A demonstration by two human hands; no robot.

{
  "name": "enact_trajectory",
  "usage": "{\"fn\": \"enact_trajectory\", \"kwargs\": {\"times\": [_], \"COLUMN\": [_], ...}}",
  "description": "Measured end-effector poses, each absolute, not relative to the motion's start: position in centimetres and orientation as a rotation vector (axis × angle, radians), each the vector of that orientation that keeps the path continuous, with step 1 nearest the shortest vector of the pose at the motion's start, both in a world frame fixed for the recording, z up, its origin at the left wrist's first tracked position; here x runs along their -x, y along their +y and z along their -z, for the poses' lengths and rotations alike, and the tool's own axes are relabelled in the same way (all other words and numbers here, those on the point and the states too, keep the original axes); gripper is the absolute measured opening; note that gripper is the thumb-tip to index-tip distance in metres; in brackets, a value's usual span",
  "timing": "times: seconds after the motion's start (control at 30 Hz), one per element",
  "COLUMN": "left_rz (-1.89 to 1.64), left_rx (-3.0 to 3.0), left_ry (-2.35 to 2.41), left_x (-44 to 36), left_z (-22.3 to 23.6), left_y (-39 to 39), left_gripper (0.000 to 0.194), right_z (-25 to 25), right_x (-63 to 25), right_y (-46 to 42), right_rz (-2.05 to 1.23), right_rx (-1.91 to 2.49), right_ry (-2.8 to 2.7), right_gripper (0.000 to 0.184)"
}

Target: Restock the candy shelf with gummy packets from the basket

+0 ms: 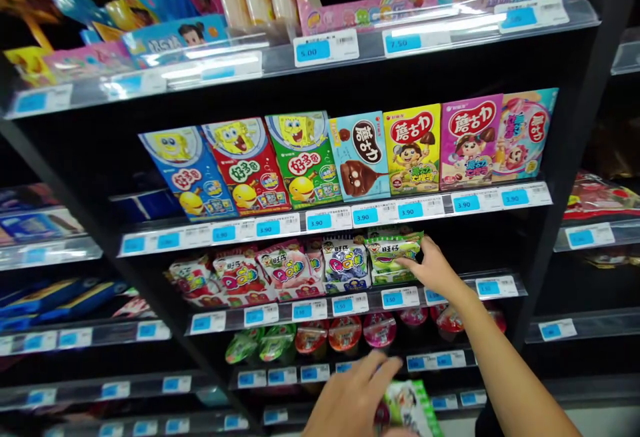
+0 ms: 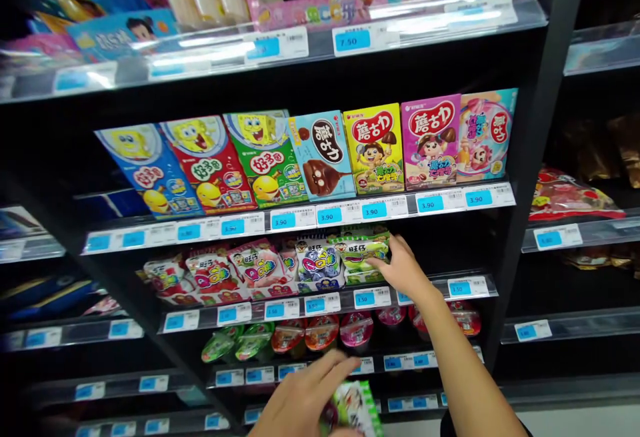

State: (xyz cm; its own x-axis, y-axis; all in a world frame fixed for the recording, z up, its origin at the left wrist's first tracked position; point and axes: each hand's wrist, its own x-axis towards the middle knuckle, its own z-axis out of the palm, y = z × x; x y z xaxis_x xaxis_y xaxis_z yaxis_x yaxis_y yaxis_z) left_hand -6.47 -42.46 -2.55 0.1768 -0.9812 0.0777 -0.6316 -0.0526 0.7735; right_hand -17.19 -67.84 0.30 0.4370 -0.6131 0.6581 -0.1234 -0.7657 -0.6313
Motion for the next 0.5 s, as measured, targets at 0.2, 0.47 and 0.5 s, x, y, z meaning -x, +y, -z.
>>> {"fn": "enact_trajectory", "kwargs": {"times": [0.2, 0.47, 0.5], "left_rz": [-0.192, -0.204, -0.176], "left_rx": [-1.986, -2.134, -2.140], "left_ry": [-2.200, -1.957, -1.921], "left_x": [6.9, 7.4, 7.5], "left_z": [-1.4, -0.4, -0.5], "left_y": [-50.4, -53.0, -53.1], "left_gripper": [0.083, 0.079, 0.080], "right_z": [-0.6, 0.0, 0.0], "right_x": [17.2, 18.1, 18.3], "right_y": [-67.8, -68.9, -68.9], "right_rz": [1.206, 1.304, 1.306], "right_rx": [2.036, 1.895, 1.912], "right_ry": [0.481, 0.588, 0.608], "right_gripper": [0.036, 0.035, 0.036]}}
